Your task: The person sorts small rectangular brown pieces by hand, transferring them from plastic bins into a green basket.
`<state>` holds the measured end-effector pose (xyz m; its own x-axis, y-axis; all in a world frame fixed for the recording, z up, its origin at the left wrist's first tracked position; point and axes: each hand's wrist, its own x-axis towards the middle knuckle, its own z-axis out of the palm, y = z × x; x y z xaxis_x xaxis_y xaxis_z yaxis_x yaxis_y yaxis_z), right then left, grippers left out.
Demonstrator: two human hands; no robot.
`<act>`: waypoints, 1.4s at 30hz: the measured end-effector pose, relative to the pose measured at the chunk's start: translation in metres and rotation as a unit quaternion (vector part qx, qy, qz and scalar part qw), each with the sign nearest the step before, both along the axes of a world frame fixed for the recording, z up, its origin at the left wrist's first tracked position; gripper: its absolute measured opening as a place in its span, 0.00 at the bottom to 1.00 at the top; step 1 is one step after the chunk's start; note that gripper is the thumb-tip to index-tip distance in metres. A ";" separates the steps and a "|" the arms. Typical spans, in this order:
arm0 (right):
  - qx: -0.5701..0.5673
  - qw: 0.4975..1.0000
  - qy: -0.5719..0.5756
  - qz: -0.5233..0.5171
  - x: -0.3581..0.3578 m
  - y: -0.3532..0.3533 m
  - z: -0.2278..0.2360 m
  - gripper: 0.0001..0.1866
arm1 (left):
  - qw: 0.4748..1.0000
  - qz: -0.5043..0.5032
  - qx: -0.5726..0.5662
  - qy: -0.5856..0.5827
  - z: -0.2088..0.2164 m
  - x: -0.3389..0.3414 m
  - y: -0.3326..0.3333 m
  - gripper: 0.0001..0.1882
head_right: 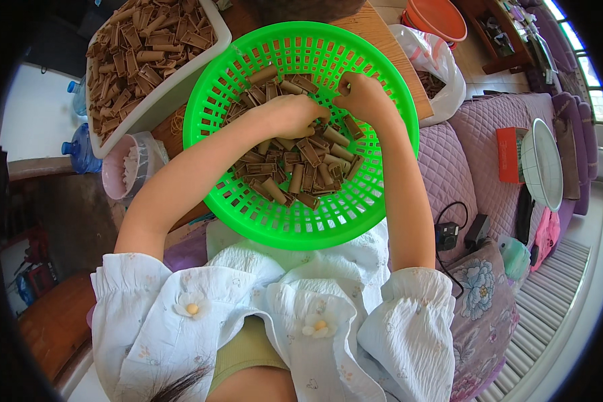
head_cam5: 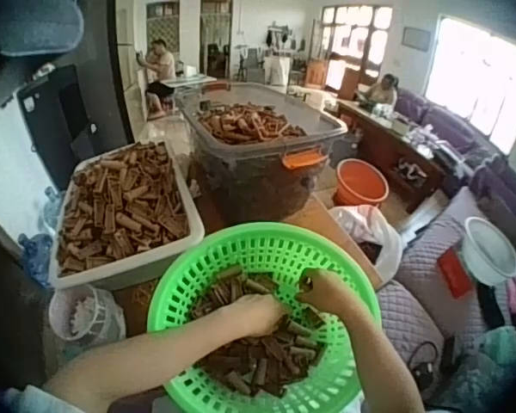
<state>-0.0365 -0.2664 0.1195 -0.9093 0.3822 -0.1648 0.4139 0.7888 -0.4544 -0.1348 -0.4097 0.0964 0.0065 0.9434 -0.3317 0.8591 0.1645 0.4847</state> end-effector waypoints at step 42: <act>-0.034 0.992 0.099 -0.065 -0.009 0.005 0.014 0.16 | 0.850 0.334 0.329 -0.242 0.004 -0.055 0.020 0.11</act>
<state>-0.0451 -0.2614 0.1330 -0.8705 0.4918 -0.0173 0.4068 0.6994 -0.5877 -0.1898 -0.3893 0.1008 -0.6171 0.7709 0.1577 0.3552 0.0940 0.9300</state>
